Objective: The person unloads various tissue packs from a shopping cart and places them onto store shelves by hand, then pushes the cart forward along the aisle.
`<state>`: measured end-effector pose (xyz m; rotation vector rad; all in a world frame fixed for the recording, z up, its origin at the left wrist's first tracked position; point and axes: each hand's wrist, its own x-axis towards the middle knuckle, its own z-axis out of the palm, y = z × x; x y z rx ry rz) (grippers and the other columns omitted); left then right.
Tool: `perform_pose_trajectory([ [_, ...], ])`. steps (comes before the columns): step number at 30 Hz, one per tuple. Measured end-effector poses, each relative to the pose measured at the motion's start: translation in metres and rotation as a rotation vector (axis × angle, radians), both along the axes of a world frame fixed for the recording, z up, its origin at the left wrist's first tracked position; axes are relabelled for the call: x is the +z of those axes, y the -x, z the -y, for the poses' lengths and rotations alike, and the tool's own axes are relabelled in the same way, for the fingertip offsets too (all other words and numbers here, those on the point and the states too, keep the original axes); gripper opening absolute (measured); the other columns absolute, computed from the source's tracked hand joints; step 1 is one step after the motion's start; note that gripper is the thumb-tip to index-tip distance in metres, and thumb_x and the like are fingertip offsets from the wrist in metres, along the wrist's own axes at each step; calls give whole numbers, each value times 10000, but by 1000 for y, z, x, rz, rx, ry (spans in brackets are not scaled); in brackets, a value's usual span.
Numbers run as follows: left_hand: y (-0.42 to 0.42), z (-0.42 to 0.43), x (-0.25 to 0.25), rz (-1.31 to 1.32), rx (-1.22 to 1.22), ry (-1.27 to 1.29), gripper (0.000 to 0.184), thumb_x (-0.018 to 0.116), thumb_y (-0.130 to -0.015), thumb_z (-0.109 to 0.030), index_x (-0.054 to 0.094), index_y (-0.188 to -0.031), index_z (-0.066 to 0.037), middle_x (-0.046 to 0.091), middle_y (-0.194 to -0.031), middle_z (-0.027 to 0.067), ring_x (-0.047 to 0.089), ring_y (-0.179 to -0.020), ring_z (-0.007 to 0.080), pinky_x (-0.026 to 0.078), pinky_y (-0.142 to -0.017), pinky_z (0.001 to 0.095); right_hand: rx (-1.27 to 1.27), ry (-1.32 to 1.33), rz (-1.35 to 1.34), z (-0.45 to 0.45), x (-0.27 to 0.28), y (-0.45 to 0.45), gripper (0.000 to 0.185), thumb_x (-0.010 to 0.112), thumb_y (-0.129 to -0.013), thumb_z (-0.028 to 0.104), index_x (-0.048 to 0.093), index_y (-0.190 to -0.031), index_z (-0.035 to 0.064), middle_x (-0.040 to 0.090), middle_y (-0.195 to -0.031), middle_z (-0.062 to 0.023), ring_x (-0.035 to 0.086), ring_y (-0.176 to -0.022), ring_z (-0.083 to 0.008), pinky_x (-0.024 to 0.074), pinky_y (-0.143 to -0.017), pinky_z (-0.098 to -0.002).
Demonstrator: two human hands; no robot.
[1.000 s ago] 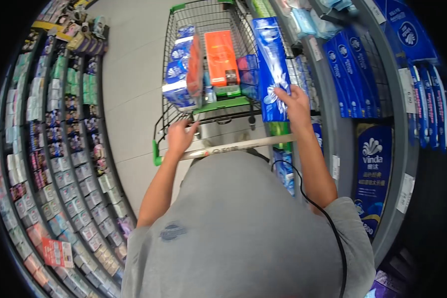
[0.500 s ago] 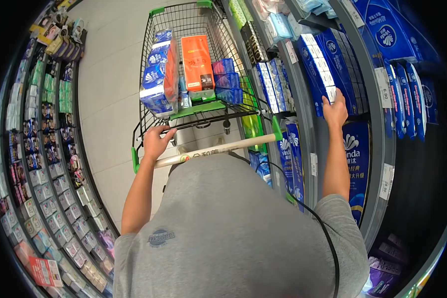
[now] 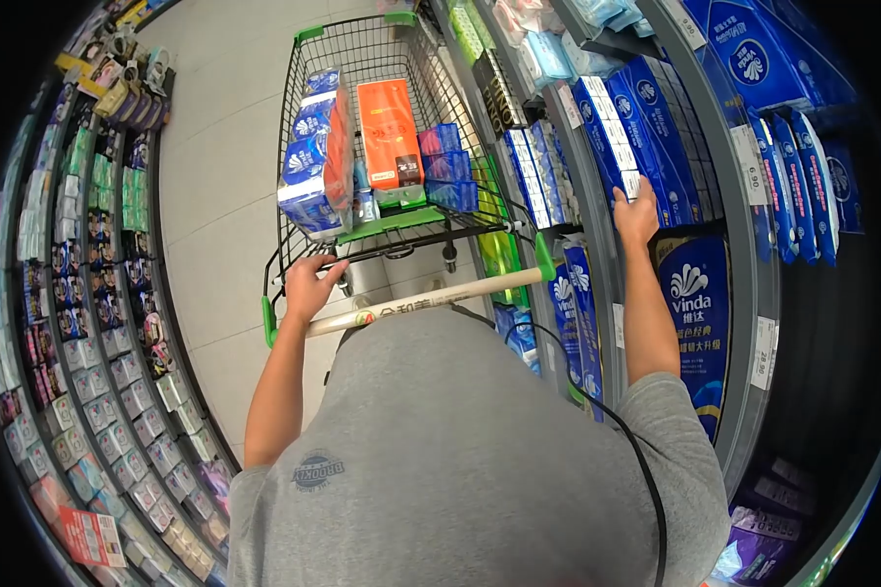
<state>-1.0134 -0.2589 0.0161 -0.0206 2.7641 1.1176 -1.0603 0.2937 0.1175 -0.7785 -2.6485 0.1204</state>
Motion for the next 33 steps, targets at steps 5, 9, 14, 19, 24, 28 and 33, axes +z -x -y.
perform_pose_trajectory([
  [5,-1,-1,1,-16,-22,15,434,733,-795,-444,746,-944,-37,711,-910,175,658,-894,329,505,-805,398,185,-79,-227,-4,-23,6,382,717,-811,233,660,-1150,66,620,-1158,-155,562,-1103,-353,461,-919,-443],
  [9,-1,-5,8,-3,-20,26,401,735,-810,-408,741,-950,-32,712,-938,165,660,-902,311,502,-814,384,473,-120,-375,31,-12,23,246,696,-786,128,682,-1017,42,626,-1119,-143,559,-1063,-339,441,-926,-428],
  [14,0,-3,4,44,-18,30,367,732,-831,-366,735,-968,-26,710,-960,159,660,-926,283,500,-818,361,731,172,-315,100,-36,41,115,661,-787,87,682,-895,51,670,-966,-113,592,-963,-310,470,-868,-403],
  [19,-4,-5,7,11,13,23,352,735,-835,-344,733,-968,-18,709,-962,167,662,-934,278,502,-823,358,640,753,91,161,-87,62,155,685,-785,139,697,-894,30,695,-939,-152,647,-936,-316,503,-846,-406],
  [24,-14,-11,1,-110,62,44,324,752,-804,-302,728,-937,-7,707,-955,165,646,-941,333,491,-844,395,603,731,371,170,-141,104,273,715,-750,236,711,-926,28,699,-1014,-196,671,-974,-335,518,-865,-419],
  [28,-34,-18,16,-221,38,100,372,731,-812,-186,652,-1136,-23,635,-1199,164,580,-1126,339,457,-954,401,567,525,596,170,-147,133,549,729,-762,292,612,-1209,-4,642,-1187,-222,619,-1113,-350,480,-963,-413],
  [33,-73,-39,38,-183,208,374,326,678,-849,-218,662,-1145,-82,595,-1282,156,517,-1222,350,363,-1064,472,695,328,612,194,-154,174,512,630,-778,193,531,-1229,-30,543,-1248,-293,543,-1177,-409,464,-984,-467],
])
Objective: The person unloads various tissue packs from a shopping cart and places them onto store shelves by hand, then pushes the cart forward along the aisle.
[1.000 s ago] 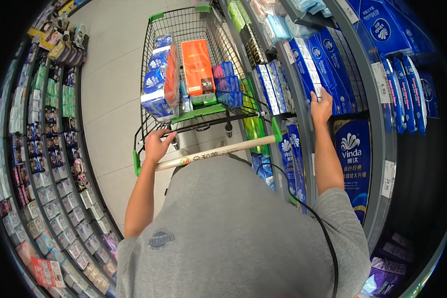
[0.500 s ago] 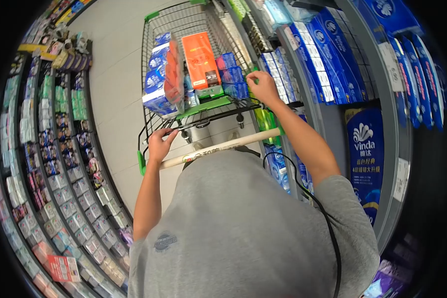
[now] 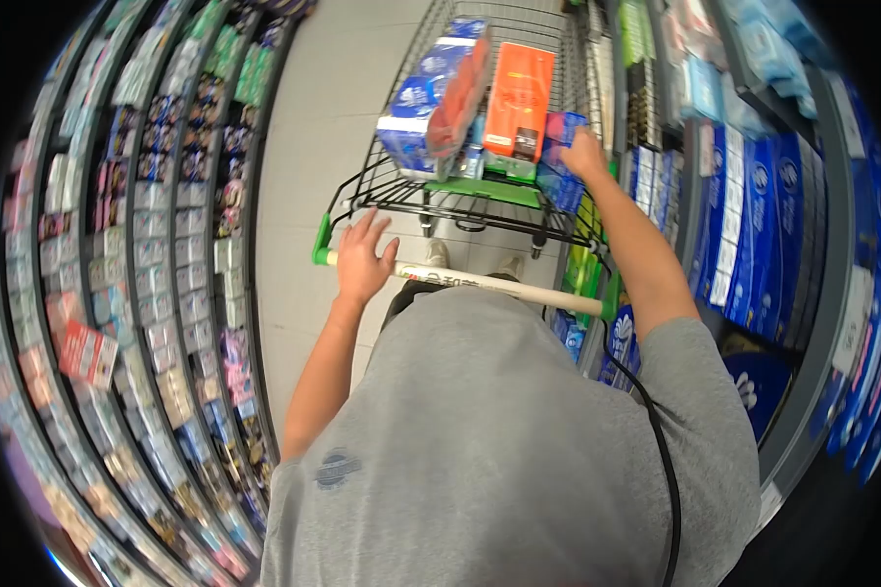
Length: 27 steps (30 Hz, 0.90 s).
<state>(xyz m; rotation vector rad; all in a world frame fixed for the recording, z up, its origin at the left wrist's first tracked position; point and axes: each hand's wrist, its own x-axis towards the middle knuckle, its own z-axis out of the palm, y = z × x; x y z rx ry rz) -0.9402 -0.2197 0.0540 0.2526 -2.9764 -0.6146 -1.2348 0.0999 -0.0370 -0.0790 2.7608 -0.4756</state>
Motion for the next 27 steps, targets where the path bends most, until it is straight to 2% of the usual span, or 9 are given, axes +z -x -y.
perform_pose_trajectory([
  [2,-23,2,-8,7,24,67,301,663,-867,-228,670,-1133,-87,583,-1300,151,506,-1236,355,345,-1072,491,72,-91,-98,6,-12,15,551,628,-782,153,485,-1290,-5,482,-1301,-254,497,-1205,-404,446,-1011,-456],
  [4,-38,-8,-2,-5,66,70,259,613,-919,-232,682,-1137,-110,538,-1367,137,457,-1293,378,278,-1117,523,169,-132,-146,10,-14,29,557,674,-769,144,481,-1274,7,500,-1265,-235,505,-1198,-391,467,-990,-462],
  [7,-48,-23,9,-62,157,46,292,618,-919,-240,672,-1179,-119,508,-1401,149,404,-1346,372,262,-1128,520,337,-242,-186,11,-26,52,547,698,-784,173,484,-1264,21,524,-1230,-209,517,-1189,-371,481,-972,-452],
  [9,-58,-28,13,-14,193,58,347,638,-908,-234,644,-1244,-145,446,-1462,139,355,-1385,363,281,-1129,491,339,-308,-156,14,-44,68,560,748,-745,206,510,-1227,47,530,-1242,-204,515,-1188,-357,487,-964,-427],
  [11,-63,-35,21,9,229,-72,428,675,-874,-233,610,-1292,-171,405,-1492,136,340,-1392,372,327,-1111,466,282,-330,-93,19,-57,75,583,744,-743,259,514,-1241,60,537,-1268,-194,514,-1200,-350,461,-984,-457],
  [12,-66,-36,23,42,219,-27,517,697,-851,-230,560,-1350,-209,366,-1521,116,322,-1405,363,350,-1105,437,302,-329,-89,25,-55,73,583,744,-743,259,514,-1241,60,537,-1268,-194,514,-1200,-350,461,-984,-457],
  [17,-72,-44,25,42,285,-100,561,704,-837,-213,534,-1371,-227,354,-1530,94,310,-1414,351,360,-1102,430,371,-542,-53,32,-46,59,627,740,-725,308,517,-1261,72,536,-1301,-173,501,-1227,-359,368,-1007,-539],
  [23,-74,-42,32,38,289,-132,563,701,-816,-152,546,-1354,-208,374,-1517,87,321,-1409,348,372,-1096,422,424,-630,-165,34,-56,73,529,716,-778,285,530,-1229,81,608,-1211,-166,576,-1147,-348,400,-945,-527],
  [27,-74,-37,31,4,282,-208,542,689,-799,-86,576,-1320,-186,410,-1493,89,336,-1402,347,367,-1100,429,470,-580,-114,33,-7,67,532,736,-780,345,530,-1182,64,614,-1169,-184,574,-1148,-357,434,-921,-529],
])
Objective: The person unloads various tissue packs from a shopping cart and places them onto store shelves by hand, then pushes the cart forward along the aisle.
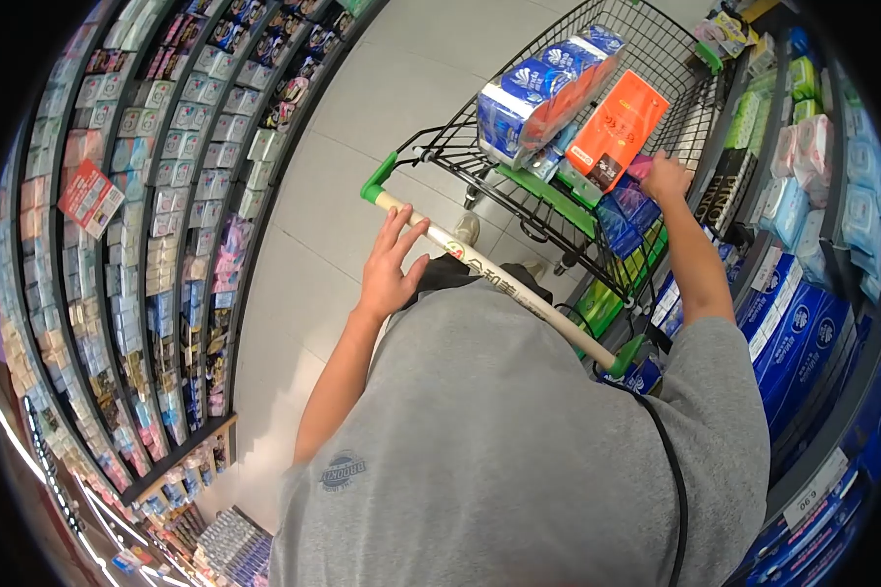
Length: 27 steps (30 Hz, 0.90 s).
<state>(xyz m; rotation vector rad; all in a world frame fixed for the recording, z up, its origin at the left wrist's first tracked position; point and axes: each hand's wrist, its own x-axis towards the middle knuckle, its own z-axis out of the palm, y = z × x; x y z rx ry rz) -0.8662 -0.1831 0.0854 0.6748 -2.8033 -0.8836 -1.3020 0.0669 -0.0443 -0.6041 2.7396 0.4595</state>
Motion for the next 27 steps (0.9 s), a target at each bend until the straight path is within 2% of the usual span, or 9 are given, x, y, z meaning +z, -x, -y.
perform_pose_trajectory([
  [6,7,23,-7,-78,-30,-22,359,677,-785,-34,679,-1135,-110,572,-1321,132,443,-1313,354,392,-1068,428,-65,311,-72,-23,71,4,716,785,-682,489,502,-1168,45,593,-1132,-270,603,-1038,-461,511,-861,-530],
  [7,15,30,-6,-150,-49,53,234,671,-809,-42,705,-1040,-59,669,-1132,150,587,-1148,325,466,-970,385,-143,302,-108,-24,97,-5,681,766,-702,441,516,-1200,50,615,-1120,-268,622,-1023,-431,519,-845,-494],
  [8,23,34,-5,-160,-76,37,234,671,-809,-42,705,-1040,-59,669,-1132,150,587,-1148,325,466,-970,385,-169,287,-122,-30,120,-11,681,766,-702,441,516,-1200,50,615,-1120,-268,622,-1023,-431,519,-845,-494],
  [11,61,37,7,-68,67,-416,155,647,-882,-97,713,-982,2,725,-903,125,698,-860,216,525,-783,299,-411,564,-132,-55,167,-31,670,775,-639,463,624,-1131,34,701,-1005,-170,672,-954,-316,519,-831,-412],
  [12,73,33,7,-68,49,-421,155,647,-882,-97,713,-982,2,725,-903,125,698,-860,216,525,-783,299,-427,560,-142,-67,172,-42,670,775,-639,463,624,-1131,34,701,-1005,-170,672,-954,-316,519,-831,-412],
  [18,146,-10,30,233,-225,-1179,449,524,-1000,-335,529,-1285,11,664,-1153,143,634,-1066,211,490,-929,352,-922,1721,173,-87,197,-174,393,751,-774,67,627,-1139,-9,642,-941,-70,615,-864,-136,491,-759,-257],
  [22,177,-35,25,256,-108,-1744,498,507,-988,-440,552,-1226,-5,671,-1126,141,665,-1007,229,535,-888,377,-778,1930,153,-68,207,-260,487,737,-765,51,569,-1216,-24,617,-1050,-89,594,-976,-157,477,-846,-279],
  [24,187,-35,32,236,-112,-1832,414,578,-951,-390,582,-1155,-29,686,-1085,140,677,-979,230,547,-863,355,-526,1935,266,-60,210,-285,580,716,-747,12,504,-1285,-33,556,-1195,-117,550,-1078,-176,449,-933,-302],
  [27,199,-37,32,245,-144,-1768,356,603,-923,-307,585,-1149,-33,688,-1085,139,677,-982,227,546,-861,341,-505,1832,253,-54,214,-303,646,714,-729,9,474,-1326,-37,490,-1297,-131,521,-1153,-200,416,-1002,-324],
])
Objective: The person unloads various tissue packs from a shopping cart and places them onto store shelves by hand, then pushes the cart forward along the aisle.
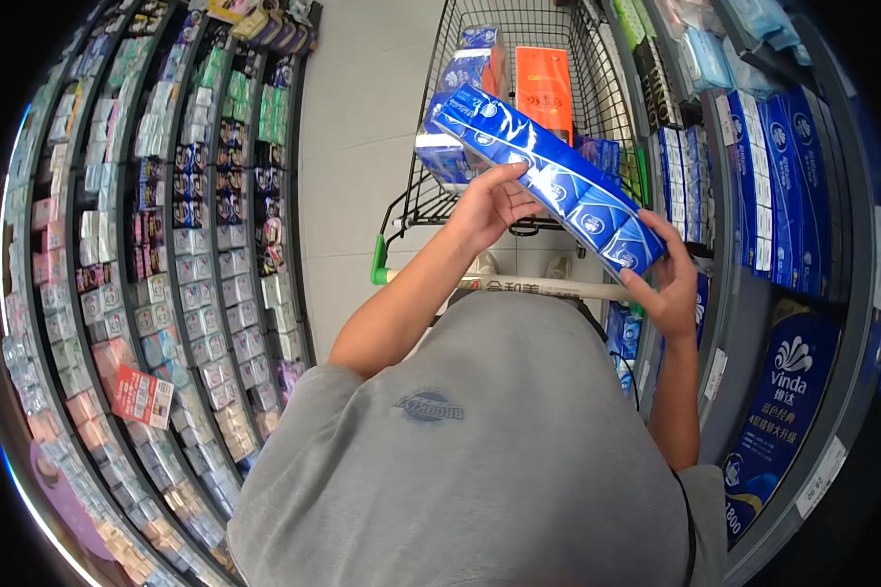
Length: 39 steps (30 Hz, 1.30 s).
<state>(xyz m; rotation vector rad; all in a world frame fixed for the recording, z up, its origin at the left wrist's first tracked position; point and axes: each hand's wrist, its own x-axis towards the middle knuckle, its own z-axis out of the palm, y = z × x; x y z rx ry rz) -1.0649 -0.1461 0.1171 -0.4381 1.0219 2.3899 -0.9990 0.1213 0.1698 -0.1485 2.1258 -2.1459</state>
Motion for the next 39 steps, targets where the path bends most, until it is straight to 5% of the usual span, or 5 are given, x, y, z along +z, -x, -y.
perform_pose_trajectory([
  [15,-4,50,1,-185,-74,-237,437,539,-710,25,595,-1142,-4,677,-1088,112,649,-1008,247,511,-879,411,234,-134,215,15,-7,15,701,804,-745,115,477,-1338,-66,613,-1204,-141,586,-1081,-172,452,-958,-298],
  [18,-14,58,34,-118,98,-215,402,537,-750,-15,587,-1149,8,672,-1101,120,640,-1029,251,479,-946,428,240,76,279,35,-3,28,572,732,-823,73,493,-1327,-53,612,-1206,-140,575,-1110,-177,445,-970,-295],
  [22,-29,86,27,-146,221,-186,423,550,-811,-126,559,-1202,34,649,-1171,167,603,-1112,294,441,-1004,464,218,105,362,58,-1,45,471,476,-1019,376,607,-1238,-19,653,-1125,-67,607,-962,-97,475,-832,-241],
  [25,-41,100,29,-152,297,-194,382,558,-833,-150,576,-1171,27,652,-1160,172,610,-1097,298,443,-1008,465,282,170,400,75,1,55,473,461,-1023,385,606,-1251,-4,653,-1111,-59,609,-950,-95,479,-816,-239],
  [39,-53,84,41,-181,329,67,367,589,-924,-195,518,-1258,-61,643,-1173,101,649,-1028,215,546,-882,392,411,-331,21,136,9,42,673,768,-801,262,491,-1340,-29,622,-1196,-190,628,-1062,-257,476,-926,-340],
])
